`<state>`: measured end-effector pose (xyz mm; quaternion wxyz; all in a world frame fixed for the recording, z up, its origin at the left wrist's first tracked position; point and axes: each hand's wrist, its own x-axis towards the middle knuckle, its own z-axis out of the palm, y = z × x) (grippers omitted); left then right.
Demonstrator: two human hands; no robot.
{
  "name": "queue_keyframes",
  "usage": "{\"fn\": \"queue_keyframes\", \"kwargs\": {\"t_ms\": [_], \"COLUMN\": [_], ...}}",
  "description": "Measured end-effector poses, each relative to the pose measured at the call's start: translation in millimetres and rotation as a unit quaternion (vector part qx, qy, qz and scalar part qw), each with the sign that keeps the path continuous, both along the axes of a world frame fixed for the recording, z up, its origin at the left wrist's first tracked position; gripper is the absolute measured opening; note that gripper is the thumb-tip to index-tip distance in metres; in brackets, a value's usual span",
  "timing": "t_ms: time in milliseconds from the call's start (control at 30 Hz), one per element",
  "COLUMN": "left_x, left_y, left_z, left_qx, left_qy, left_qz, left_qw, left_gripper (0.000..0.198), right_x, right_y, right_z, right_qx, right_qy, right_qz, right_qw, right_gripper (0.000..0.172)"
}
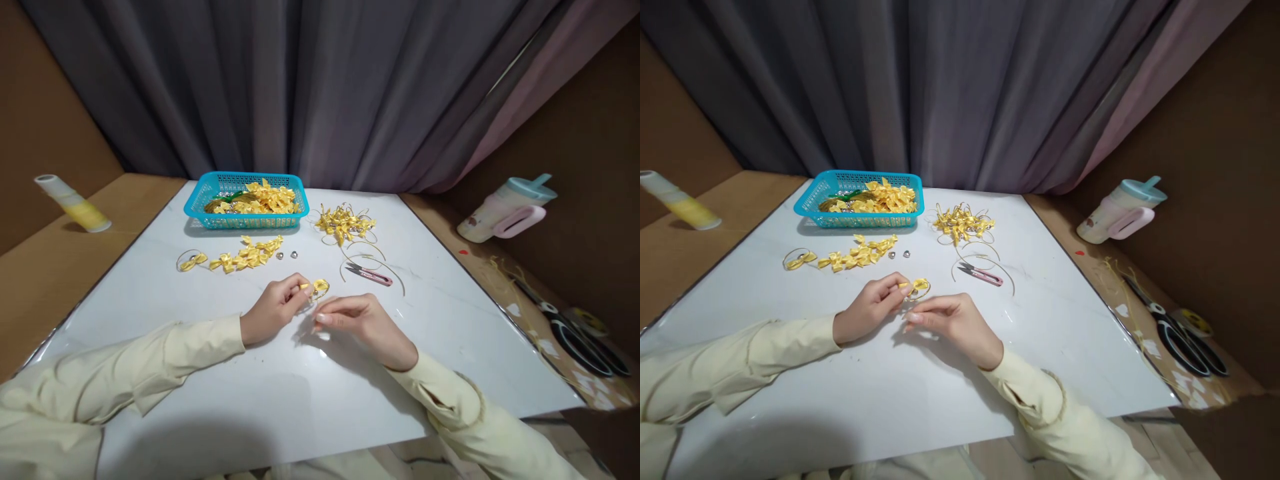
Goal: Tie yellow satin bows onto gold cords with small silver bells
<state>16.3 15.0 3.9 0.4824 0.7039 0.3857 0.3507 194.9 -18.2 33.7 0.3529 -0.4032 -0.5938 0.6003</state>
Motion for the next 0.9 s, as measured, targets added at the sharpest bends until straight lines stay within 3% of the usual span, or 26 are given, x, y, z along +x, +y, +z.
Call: {"fn": "queue_keyframes", "kwargs": {"t_ms": [100,167,267,400,500,733,900], "left_x": [0.0,-0.1,-0.2,-0.6,-1.5,-2.9,-2.8], "left_y": [0.2,0.0,-0.8,-1.5,-1.3,0.9,0.9], "left_z": [0.7,1.5,2.3,0.7,-1.4,-3.7,-3.3], "left_qx": [-0.033,-0.042,-0.032,-0.010,0.017,0.074,0.075], "left_qy": [-0.037,-0.051,-0.047,-0.034,-0.019,0.013,0.012], "left_qz": [-0.001,-0.004,-0.016,-0.027,-0.015,0.019,0.025], "left_qw": [0.999,0.998,0.998,0.999,1.000,0.997,0.997], "left_gripper": [0.025,0.026,0.025,0.024,0.022,0.022,0.022], "right_x": [2.4,6.1,11.4,13.0,11.3,7.1,5.7], "right_y": [0.9,3.4,9.1,13.9,12.9,7.2,6.2], "right_z": [1.6,3.3,2.8,-0.2,0.7,3.0,-3.0], "right_qx": [0.172,0.209,0.165,0.070,0.039,0.072,0.158], "right_qy": [-0.039,-0.056,-0.050,-0.006,-0.009,-0.053,-0.094], "right_qz": [-0.059,-0.093,-0.130,-0.117,-0.107,-0.064,-0.083], "right_qw": [0.982,0.972,0.976,0.991,0.993,0.994,0.979], "right_gripper": [0.006,0.007,0.005,0.005,0.007,0.010,0.007]}}
